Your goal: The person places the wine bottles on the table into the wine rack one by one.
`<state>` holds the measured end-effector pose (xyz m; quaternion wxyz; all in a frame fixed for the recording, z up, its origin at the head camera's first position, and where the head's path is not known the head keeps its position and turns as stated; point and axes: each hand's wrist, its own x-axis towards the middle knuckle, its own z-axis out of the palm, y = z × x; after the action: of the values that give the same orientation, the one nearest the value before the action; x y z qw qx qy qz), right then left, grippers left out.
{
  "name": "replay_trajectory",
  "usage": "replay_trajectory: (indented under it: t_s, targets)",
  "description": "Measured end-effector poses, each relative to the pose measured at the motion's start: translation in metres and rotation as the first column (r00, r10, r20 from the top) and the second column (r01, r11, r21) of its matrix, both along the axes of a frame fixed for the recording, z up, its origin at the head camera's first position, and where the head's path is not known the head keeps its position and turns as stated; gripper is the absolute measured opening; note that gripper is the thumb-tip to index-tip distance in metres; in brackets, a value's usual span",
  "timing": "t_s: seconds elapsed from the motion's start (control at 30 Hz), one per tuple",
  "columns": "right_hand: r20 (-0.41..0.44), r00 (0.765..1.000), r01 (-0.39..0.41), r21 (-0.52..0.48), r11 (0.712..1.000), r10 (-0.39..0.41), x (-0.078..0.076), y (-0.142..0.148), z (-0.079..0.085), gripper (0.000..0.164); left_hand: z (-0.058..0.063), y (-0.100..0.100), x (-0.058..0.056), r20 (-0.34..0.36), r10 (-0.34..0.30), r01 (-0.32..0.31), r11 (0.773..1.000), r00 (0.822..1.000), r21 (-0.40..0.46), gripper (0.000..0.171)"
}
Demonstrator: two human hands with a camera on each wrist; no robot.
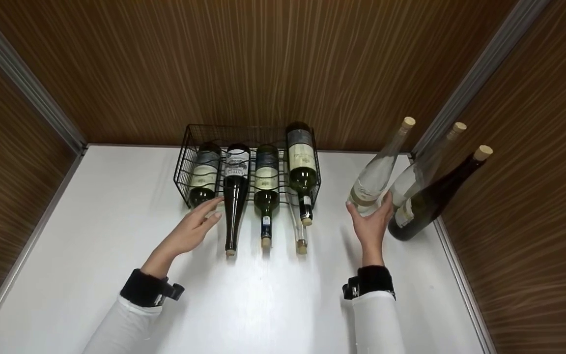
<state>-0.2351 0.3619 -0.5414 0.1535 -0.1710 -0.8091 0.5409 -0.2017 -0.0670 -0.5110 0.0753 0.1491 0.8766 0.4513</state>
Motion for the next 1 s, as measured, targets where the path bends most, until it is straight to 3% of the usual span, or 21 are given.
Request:
replay_trajectory:
  t_s: [0.27, 0.5, 0.8, 1.0]
  targets:
    - [0.065, 0.997, 0.040, -0.085, 0.996, -0.034, -0.016, 0.014, 0.009, 0.111, -0.015, -0.011, 0.007, -0.003, 0.028, -0.027, 0.994, 1.000, 0.103, 0.064]
    - [0.163, 0.986, 0.038, -0.087, 0.996, -0.024, -0.032, 0.017, 0.016, 0.113, -0.028, -0.021, 0.011, -0.015, 0.059, -0.056, 0.987, 0.998, 0.154, 0.062]
    - [0.124, 0.992, 0.007, -0.115, 0.993, 0.007, -0.044, 0.016, 0.020, 0.105, -0.035, -0.023, 0.017, -0.020, 0.078, -0.074, 0.984, 0.997, 0.162, 0.052]
    - [0.132, 0.991, 0.010, -0.112, 0.994, 0.005, -0.050, 0.018, 0.019, 0.103, -0.037, -0.024, 0.018, -0.005, 0.070, -0.068, 0.983, 0.998, 0.171, 0.056]
